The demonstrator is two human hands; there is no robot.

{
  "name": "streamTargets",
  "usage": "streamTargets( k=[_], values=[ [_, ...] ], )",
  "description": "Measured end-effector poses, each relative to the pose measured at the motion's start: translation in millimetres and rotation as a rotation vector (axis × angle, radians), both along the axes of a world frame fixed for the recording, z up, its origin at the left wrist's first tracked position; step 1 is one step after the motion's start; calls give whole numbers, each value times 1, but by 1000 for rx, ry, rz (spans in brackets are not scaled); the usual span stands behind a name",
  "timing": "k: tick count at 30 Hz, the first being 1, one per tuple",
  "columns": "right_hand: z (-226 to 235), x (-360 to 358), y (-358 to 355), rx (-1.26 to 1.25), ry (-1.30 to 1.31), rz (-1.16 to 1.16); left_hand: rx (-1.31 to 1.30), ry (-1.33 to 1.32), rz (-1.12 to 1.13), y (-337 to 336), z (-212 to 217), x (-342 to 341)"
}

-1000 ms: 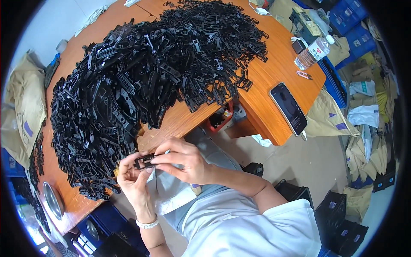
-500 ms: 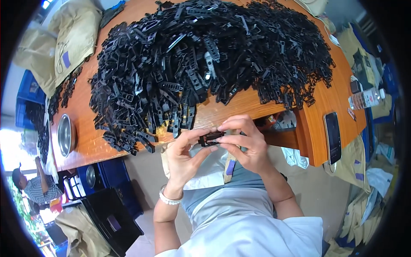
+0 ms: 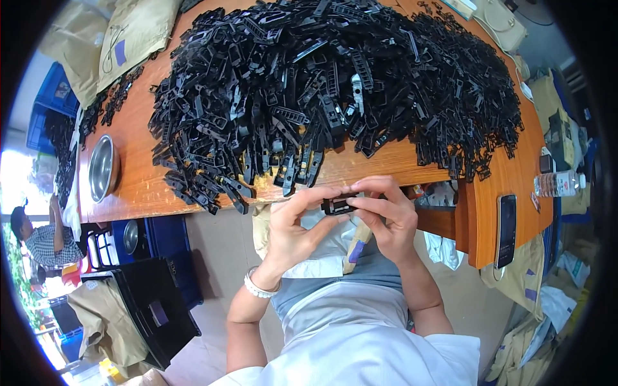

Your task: Assembling small black plastic components by hand at a workstation.

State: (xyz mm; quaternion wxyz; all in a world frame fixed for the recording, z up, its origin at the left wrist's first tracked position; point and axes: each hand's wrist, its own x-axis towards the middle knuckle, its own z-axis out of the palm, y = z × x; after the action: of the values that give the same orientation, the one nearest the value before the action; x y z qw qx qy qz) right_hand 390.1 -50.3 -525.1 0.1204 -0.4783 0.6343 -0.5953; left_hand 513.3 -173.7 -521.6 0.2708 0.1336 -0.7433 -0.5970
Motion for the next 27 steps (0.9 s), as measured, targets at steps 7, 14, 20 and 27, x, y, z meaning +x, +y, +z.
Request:
streamTargets(
  k=[7,14,20,27],
  values=[
    [0,-3,0,-53,145,3,473,-22,-124,-5,10,-4],
    [-23,1,3,-198,-369,-142,-874,-364,290,-101,3,-32],
    [-28,2,-5,-118,-678,-176,-891,-372,132,-117,7,-27],
    [-25,7,-16,-120,-655,-148,70,-184,163,-83,10,-5]
  ],
)
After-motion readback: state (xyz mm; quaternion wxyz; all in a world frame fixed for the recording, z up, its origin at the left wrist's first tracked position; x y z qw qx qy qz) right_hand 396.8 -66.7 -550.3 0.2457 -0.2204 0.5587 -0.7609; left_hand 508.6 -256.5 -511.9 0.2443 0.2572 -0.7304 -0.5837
